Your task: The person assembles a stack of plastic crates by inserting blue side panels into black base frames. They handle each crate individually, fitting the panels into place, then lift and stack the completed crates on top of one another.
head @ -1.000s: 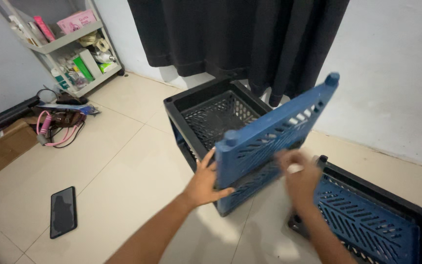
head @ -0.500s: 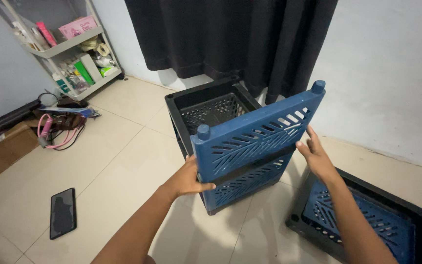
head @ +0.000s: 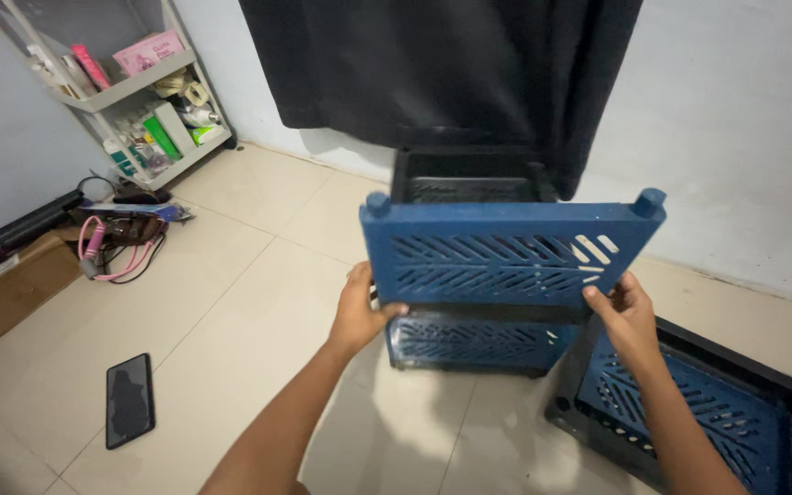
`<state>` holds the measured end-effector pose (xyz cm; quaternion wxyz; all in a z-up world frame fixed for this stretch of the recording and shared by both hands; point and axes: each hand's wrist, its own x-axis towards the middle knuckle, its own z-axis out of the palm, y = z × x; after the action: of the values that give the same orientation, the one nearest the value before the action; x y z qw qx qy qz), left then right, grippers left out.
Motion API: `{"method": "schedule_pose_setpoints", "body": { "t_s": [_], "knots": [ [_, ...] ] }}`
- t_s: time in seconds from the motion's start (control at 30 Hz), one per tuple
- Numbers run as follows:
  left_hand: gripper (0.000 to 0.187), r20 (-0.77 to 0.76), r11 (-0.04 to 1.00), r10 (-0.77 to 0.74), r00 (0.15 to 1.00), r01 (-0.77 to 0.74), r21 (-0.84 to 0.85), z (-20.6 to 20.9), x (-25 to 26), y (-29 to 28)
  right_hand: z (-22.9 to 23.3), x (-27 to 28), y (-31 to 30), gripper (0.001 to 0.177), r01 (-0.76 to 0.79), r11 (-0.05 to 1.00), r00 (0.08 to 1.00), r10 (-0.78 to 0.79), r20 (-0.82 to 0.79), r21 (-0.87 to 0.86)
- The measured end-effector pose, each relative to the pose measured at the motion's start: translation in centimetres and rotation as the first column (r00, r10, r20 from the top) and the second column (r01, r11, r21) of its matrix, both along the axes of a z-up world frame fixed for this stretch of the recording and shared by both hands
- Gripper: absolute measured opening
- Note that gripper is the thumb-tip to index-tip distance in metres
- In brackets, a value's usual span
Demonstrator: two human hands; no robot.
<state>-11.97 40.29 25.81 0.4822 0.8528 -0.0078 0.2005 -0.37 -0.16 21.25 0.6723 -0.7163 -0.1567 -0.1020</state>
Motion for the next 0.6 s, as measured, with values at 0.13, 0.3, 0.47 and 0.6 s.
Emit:
{"method": "schedule_pose_setpoints", "body": {
  "t_s": [0.13, 0.3, 0.47, 0.6],
  "knots": [
    [0.057, 0.027, 0.987, 0.069, 0.997, -0.064, -0.144, -0.6, 2.7, -0.7, 1.6, -1.4, 0.0, 0.053, 0.039, 0.998, 0.999, -0.038, 0.015, -0.049],
    [0.055, 0.002, 0.98, 0.032, 0.999, -0.031, -0.198, -0.9, 3.0, 0.1, 9.0, -5.2, 4.1, 0.084, 0.626, 0.762, 0.646, -0.387, 0.658, -0.166],
    [0.057, 0.013, 0.981, 0.03, 0.999, -0.027, -0.19, -0.3, 3.0, 0.1, 18.7, -7.6, 15.1, 0.08, 0.65, 0.636, 0.439, 0.131, 0.889, -0.415],
    [0.061, -0.133, 0.99, 0.113, 0.985, -0.124, -0.072, 0.7, 2.9, 0.2, 22.2, -6.4, 26.0, 0.088, 0.464, 0.526, 0.674, 0.313, 0.669, -0.713]
  ]
}}
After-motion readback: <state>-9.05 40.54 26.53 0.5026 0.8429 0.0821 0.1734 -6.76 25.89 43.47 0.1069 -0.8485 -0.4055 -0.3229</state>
